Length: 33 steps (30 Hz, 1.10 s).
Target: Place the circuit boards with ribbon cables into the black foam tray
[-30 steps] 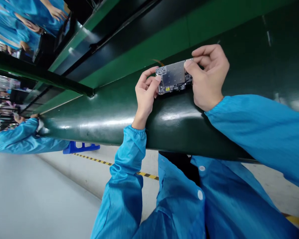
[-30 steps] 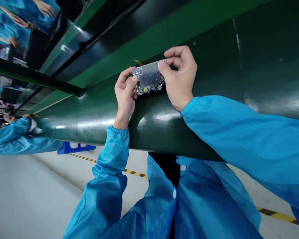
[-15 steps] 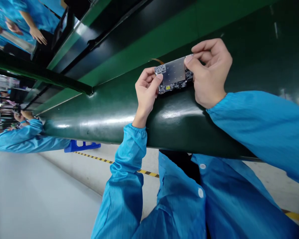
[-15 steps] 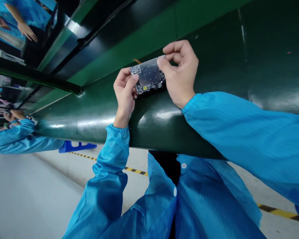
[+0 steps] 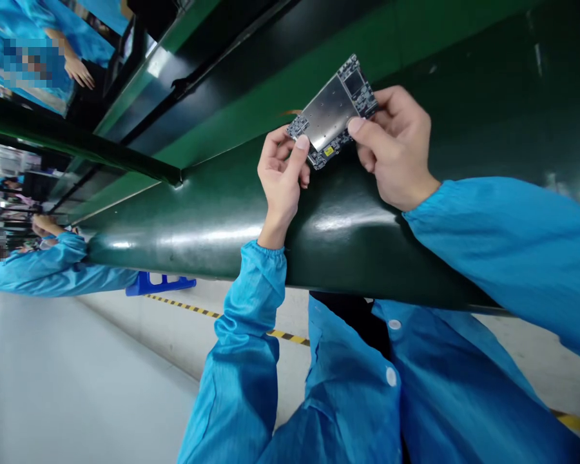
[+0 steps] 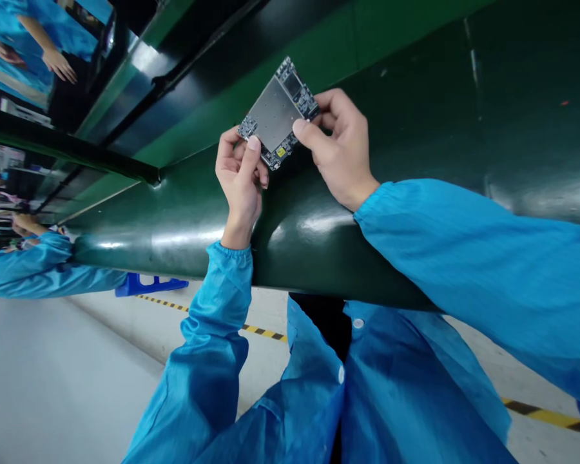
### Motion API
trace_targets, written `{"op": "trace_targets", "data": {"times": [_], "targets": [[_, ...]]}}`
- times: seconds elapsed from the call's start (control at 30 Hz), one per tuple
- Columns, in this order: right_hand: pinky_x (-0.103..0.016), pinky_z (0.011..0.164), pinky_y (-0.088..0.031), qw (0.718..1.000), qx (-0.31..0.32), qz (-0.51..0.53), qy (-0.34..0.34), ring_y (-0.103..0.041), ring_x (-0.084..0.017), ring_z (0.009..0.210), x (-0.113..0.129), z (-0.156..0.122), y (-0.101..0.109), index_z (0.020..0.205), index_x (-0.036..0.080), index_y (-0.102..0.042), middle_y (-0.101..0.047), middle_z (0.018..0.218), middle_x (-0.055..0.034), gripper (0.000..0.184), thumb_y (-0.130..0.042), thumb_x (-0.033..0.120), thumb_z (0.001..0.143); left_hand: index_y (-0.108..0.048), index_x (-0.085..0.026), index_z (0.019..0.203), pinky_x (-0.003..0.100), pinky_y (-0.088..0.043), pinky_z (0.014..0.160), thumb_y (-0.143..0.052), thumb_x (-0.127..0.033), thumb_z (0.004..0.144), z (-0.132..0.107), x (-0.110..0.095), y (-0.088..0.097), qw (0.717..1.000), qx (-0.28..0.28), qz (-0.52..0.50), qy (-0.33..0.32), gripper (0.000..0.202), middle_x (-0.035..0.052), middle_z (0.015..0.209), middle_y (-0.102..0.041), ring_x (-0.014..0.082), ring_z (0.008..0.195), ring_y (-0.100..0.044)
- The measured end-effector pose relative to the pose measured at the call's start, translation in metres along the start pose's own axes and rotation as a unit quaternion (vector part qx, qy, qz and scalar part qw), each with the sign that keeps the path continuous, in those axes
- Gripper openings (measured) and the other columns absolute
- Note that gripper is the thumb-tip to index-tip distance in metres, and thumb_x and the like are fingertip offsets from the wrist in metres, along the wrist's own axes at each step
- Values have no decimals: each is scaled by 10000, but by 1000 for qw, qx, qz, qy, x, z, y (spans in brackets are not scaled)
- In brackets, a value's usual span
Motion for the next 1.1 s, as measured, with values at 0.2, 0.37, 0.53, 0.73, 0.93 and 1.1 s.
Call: {"op": "trace_targets", "data": {"times": [0.2,0.37,0.53,0.73,0.93,1.1], "targets": [[-368,651,-588,1000,-6,23,8,-633,-174,718,22,-6,-11,842,280,-510,-654,802,12,639,-905,774,747,-678,-274,1147,217,-398,463,-754,-818,863,-4,0,-6,999,26,28,21,618,-1,875,-692,53,501,-486],[-397,697,-597,999,-31,-1,-17,-640,-211,793,19,-8,-6,875,301,-497,-638,815,4,572,-911,688,796,-684,-259,1104,208,-416,487,-725,-808,900,-5,-4,-6,999,31,30,-9,587,-4,862,-668,63,524,-536],[-434,689,-582,997,-37,-38,-53,-644,-252,831,15,-8,-6,907,315,-492,-617,813,-12,553,-884,694,814,-678,-263,1086,219,-409,478,-676,-756,976,-6,-1,-5,998,29,60,-5,505,-18,759,-623,82,511,-538],[-446,760,-582,999,-36,-24,-24,-626,-245,847,20,-8,-6,909,314,-494,-628,859,-17,573,-904,694,781,-670,-241,1018,224,-418,482,-691,-747,972,-7,-5,-7,998,28,60,0,509,-21,715,-619,81,504,-514],[-400,718,-560,999,-39,-3,10,-612,-203,791,17,-5,-4,942,312,-489,-649,883,6,551,-924,612,786,-641,-233,932,229,-426,491,-701,-795,931,-7,-6,-9,997,43,62,13,565,-15,705,-609,84,531,-514],[-375,515,-428,998,-40,-27,-33,-475,-168,556,13,-8,-4,994,332,-491,-663,831,37,485,-888,543,812,-631,-229,904,227,-413,474,-709,-832,899,-7,-9,-10,997,43,56,-10,608,-25,681,-581,78,507,-494]]}}
Point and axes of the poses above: each hand's wrist, its own z-axis towards the middle knuckle, its own y-axis out of the back of the hand, x = y × z, the point moved 7 cm from there along z, towards the middle knuckle
